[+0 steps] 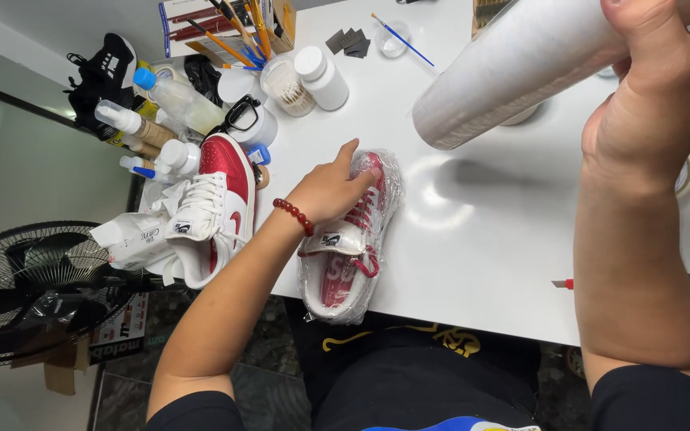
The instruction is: Wrapping a sneaker in plastic film for storage or protection.
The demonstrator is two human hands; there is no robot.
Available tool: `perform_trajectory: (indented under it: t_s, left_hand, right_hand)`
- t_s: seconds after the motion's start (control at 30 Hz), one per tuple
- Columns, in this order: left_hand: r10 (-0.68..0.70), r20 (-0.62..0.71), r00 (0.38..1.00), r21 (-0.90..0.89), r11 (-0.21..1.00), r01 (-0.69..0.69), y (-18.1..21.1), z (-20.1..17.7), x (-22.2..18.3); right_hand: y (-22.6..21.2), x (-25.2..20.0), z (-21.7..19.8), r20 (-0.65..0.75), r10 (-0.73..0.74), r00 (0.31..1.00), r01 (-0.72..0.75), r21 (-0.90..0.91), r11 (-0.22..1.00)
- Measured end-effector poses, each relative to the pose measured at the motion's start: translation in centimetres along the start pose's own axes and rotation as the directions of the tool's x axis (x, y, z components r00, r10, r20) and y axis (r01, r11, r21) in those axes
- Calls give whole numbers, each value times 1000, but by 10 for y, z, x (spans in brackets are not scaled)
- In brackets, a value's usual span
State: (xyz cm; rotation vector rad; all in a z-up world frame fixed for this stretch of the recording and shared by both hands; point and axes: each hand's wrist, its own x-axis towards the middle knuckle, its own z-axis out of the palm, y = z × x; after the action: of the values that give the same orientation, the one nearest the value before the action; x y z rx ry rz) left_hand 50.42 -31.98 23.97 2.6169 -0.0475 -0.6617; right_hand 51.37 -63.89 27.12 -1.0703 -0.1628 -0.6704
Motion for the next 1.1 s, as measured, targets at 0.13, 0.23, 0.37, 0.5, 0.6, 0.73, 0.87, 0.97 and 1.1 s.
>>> perform_trajectory:
  t_s: [0.13,0.23,0.37,0.5,0.6,0.73,0.87,0.97,1.1]
  left_hand:
    - [-14,-39,999,6,1000,14,-11,-9,11]
    - [-40,-67,997,-98,995,33,-1,-26,-1]
    - [-70,-127,989,-231,972,39,-19,-32,-2]
    - [9,-221,975,-204,977,-55,-52,-14,11]
    - [-86,-152,985,-327,944,32,-50,-5,8]
    - [-35,-133,990,-260,966,-1,-39,1,11]
    - [-38,-26,999,13,999,38,2,2,15]
    - [-33,-4,999,212,977,33,35,0,20]
    - [-93,52,994,321,944,72,58,2,18]
  right_hand:
    - [2,-1,-1,35,-20,999,22,-82,996]
    - [6,0,-10,147,-78,986,103,-172,980]
    - [-3,2,-11,461,-209,862,363,-276,890]
    - [-31,-6,1,570,-171,804,408,-319,855]
    - [-42,-16,2,598,-84,797,391,-404,827]
    - [-30,-23,-16,510,119,852,244,-587,772]
    - [-28,-31,-17,344,226,911,71,-673,736]
    - [-24,-39,-25,318,101,943,117,-598,793]
    - [2,-53,-68,357,1,934,232,-609,759]
